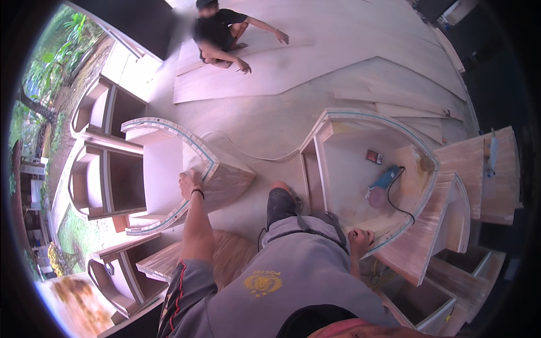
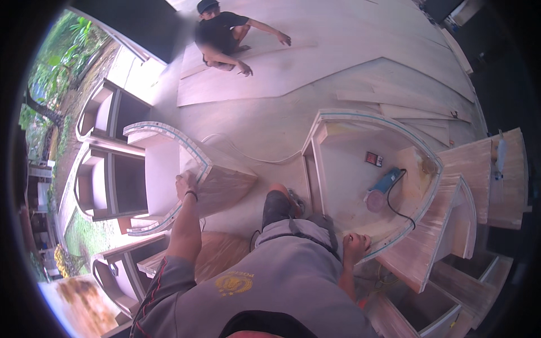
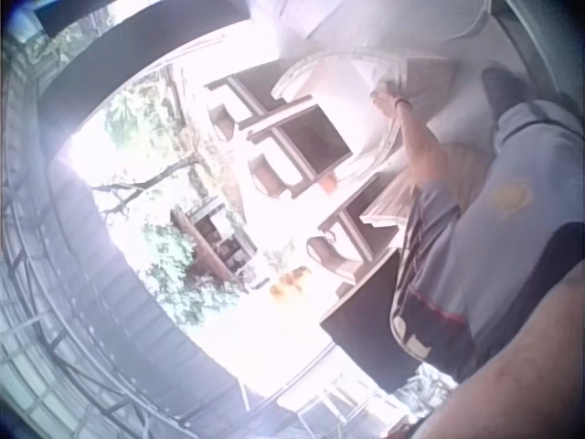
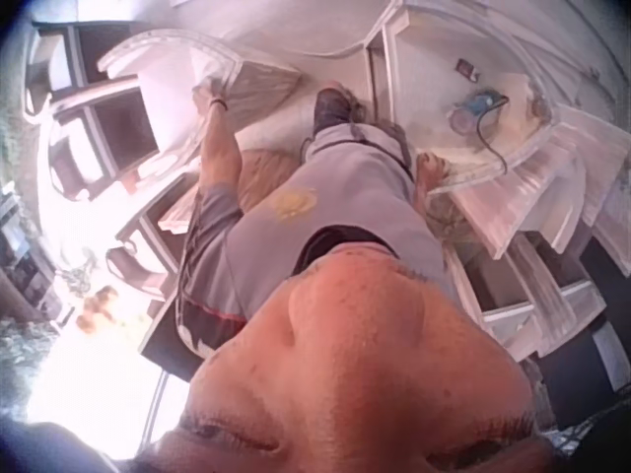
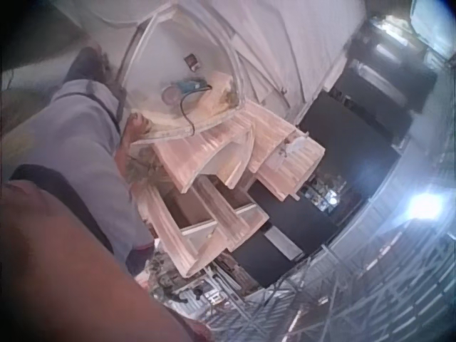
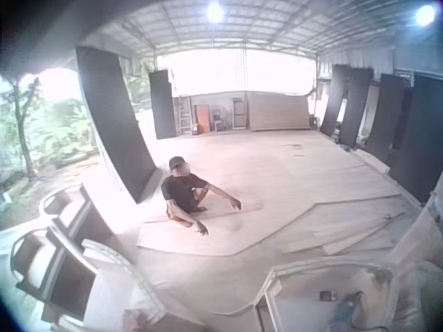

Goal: The person hammers a wooden frame, applies glue to the joints, and presses a small wooden piece into place. They then move the frame to the floor and position it alongside other furniture pieces.

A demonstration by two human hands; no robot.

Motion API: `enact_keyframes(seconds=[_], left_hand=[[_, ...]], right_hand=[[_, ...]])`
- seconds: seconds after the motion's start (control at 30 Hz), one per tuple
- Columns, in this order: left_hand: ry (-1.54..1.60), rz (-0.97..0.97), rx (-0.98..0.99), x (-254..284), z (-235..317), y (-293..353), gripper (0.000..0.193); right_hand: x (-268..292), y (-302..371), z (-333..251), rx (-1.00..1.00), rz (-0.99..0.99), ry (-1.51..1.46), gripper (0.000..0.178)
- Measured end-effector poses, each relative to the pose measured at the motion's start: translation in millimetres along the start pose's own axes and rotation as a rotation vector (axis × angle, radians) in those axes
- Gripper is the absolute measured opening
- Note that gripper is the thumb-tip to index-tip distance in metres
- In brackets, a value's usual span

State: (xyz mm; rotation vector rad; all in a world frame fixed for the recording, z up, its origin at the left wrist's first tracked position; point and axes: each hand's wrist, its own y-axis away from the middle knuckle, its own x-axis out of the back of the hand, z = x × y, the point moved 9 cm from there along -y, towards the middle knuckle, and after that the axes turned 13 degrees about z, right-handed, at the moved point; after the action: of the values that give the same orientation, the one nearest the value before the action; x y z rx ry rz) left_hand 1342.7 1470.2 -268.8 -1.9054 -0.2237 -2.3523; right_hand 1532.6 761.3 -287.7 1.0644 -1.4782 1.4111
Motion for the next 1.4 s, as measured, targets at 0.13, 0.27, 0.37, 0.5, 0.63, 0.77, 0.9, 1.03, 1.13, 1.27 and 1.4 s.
enact_keyframes(seconds=[0.13,0.27,0.37,0.5,0.63,0.77,0.9,1.03,1.13,1.27,1.4], left_hand=[[-0.001,0.007,-0.004,4.5,1.2,2.6,0.06],[0.007,0.027,0.006,3.1,-2.6,-0.7,0.06],[-0.003,0.038,-0.023,-0.8,-2.0,-1.6,0.061],[0.005,0.021,0.014,-3.0,-5.8,0.2,0.061],[-0.012,0.016,0.002,-1.6,-4.2,0.1,0.062],[0.003,0.009,-0.007,-1.7,-1.6,1.3,0.062],[0.003,0.05,-0.03,-3.9,-1.9,-2.5,0.061],[0.005,0.042,-0.025,-4.1,-4.7,-1.7,0.061],[-0.007,0.048,-0.027,-1.6,-6.1,0.6,0.061],[0.008,0.044,-0.03,-3.2,4.5,-1.1,0.061],[0.033,0.018,-0.033,0.6,-3.4,1.5,0.061]], right_hand=[[-5.9,1.0,3.6,-0.017,-0.033,-0.009,0.015],[-9.2,2.1,5.8,-0.027,-0.092,0.001,0.015],[-8.5,2.7,5.7,-0.021,-0.105,0.048,0.015],[4.1,-15.3,-7.6,0.037,-0.025,0.052,0.017],[17.3,-57.4,-49.0,-0.025,-0.081,-0.361,0.017],[19.6,-97.5,-117.2,-0.009,-0.192,-0.768,0.031],[86.7,-118.5,-186.4,0.24,0.085,-0.974,0.066],[120.9,-147.1,-192.9,0.133,0.333,-1.038,0.082],[117.0,-175.3,-182.3,-0.015,0.482,-1.07,0.082],[39.9,-203.0,-186.2,-0.147,0.508,-1.239,0.08],[43.4,-211.6,-266.7,-0.091,0.414,-1.043,0.086]])
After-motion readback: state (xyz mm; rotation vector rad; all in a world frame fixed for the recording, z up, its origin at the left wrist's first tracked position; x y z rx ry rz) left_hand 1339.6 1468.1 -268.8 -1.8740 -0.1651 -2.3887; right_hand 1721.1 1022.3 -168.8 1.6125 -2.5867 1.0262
